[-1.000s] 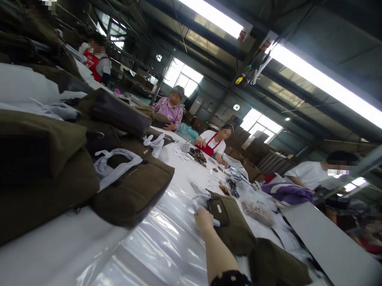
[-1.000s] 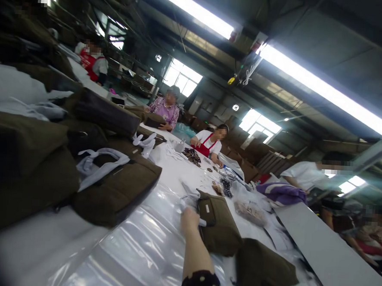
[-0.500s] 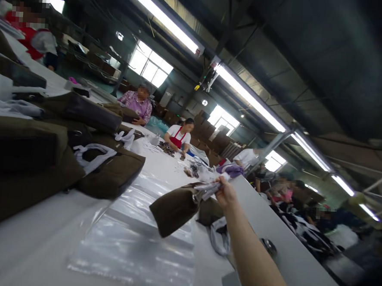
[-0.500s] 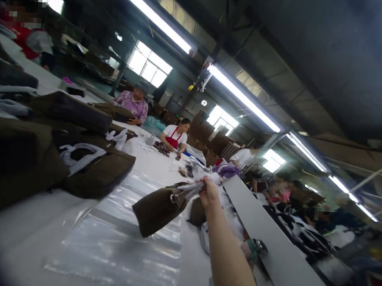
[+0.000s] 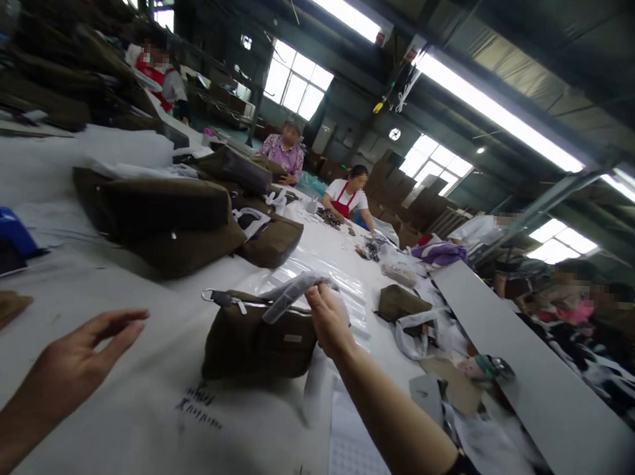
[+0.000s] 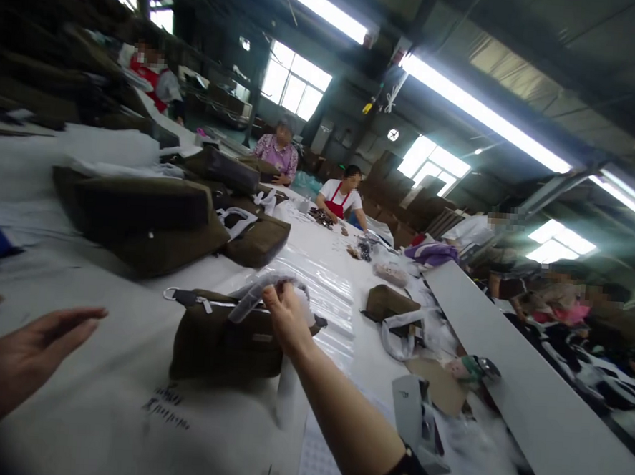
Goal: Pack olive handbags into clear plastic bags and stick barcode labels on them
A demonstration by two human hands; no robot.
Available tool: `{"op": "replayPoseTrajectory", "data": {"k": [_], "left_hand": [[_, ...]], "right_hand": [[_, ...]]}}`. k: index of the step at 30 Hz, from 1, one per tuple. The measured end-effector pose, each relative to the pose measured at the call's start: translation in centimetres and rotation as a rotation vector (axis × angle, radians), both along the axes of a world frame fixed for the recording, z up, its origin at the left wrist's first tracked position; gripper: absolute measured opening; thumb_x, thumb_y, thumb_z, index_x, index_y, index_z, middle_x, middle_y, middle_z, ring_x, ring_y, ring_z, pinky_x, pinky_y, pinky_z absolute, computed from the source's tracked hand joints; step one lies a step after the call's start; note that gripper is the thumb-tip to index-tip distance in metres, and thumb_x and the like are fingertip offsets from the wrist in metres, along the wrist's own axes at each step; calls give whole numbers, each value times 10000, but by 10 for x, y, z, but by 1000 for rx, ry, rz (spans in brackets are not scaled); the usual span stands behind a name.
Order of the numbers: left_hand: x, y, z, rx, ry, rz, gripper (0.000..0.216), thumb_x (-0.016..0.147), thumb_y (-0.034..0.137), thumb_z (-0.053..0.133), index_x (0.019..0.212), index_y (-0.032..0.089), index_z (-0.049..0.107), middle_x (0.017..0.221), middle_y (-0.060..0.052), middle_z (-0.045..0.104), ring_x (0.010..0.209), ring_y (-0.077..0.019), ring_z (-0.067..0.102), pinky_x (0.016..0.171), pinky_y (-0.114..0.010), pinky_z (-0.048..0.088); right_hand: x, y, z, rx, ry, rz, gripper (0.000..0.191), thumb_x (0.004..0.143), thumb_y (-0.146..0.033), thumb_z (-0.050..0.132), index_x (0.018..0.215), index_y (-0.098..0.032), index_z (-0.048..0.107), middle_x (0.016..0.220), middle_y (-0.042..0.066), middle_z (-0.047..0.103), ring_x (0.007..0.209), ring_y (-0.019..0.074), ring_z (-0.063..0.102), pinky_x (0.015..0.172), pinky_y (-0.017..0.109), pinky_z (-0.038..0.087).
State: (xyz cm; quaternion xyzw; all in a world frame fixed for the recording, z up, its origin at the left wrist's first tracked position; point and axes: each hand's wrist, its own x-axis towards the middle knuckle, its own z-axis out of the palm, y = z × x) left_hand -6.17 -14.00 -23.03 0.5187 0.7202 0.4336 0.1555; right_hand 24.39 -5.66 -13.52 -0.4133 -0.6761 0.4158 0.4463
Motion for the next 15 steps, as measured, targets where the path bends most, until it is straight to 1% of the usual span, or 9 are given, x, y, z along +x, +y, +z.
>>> {"op": "replayPoseTrajectory", "data": {"k": [1,2,4,5,6,8,10,13,15], "left_hand": [[6,1,19,-17,36,-45,378,776,578,497,1021,313,609,997,39,674,906,-216,636,785,-312,509],[15,4,37,16,70,-134,398,781,559,510,1077,303,586,1035,27,660,924,-208,628,800,-299,502],[41,16,68,211,178,-345,484,787,533,523,1183,257,531,1162,-14,609,1058,-209,573,937,-305,436],[56,25,78,303,249,-437,553,781,539,526,1231,219,499,1222,-47,575,1123,-223,532,993,-324,393],[70,36,83,344,314,-512,637,773,547,530,1287,178,451,1286,-81,529,1193,-241,476,1041,-348,341],[93,63,82,291,377,-617,775,751,570,537,1346,101,374,1357,-146,457,1257,-275,407,1071,-383,294],[103,88,75,133,362,-732,783,755,565,526,1357,92,359,1344,-157,473,1233,-281,441,1045,-378,329],[98,113,67,-17,319,-908,723,754,554,530,1346,164,388,1310,-95,521,1194,-249,489,1022,-324,352],[87,119,65,-47,315,-904,792,704,579,579,1352,172,378,1351,-87,481,1229,-255,451,1040,-313,323]], "right_hand": [[-5,-6,2,8,-58,14,449,841,-576,461,1056,-196,563,1137,49,606,1135,234,509,996,351,372],[-10,-10,3,14,-104,35,464,845,-584,445,1073,-195,552,1134,48,603,1141,233,502,992,347,373],[-18,-14,3,20,-164,94,494,853,-597,413,1113,-193,527,1133,49,594,1146,232,494,985,356,376],[-20,-14,1,18,-191,118,502,859,-599,395,1121,-190,522,1125,52,593,1133,235,502,977,369,381],[-21,-13,-1,14,-221,135,508,867,-598,376,1122,-184,523,1110,57,597,1111,239,515,967,385,388],[-18,-12,-6,12,-270,160,505,880,-581,362,1133,-178,528,1108,65,597,1086,243,528,958,407,392],[-10,-13,-12,7,-279,175,472,878,-543,410,1159,-183,530,1142,67,587,1091,240,525,962,403,393],[2,-19,-23,-41,-242,189,414,877,-467,468,1192,-204,528,1139,54,600,1055,222,552,930,375,432],[4,-20,-34,-46,-239,155,386,883,-420,474,1209,-221,524,1117,43,614,1036,215,564,914,369,449]]}}
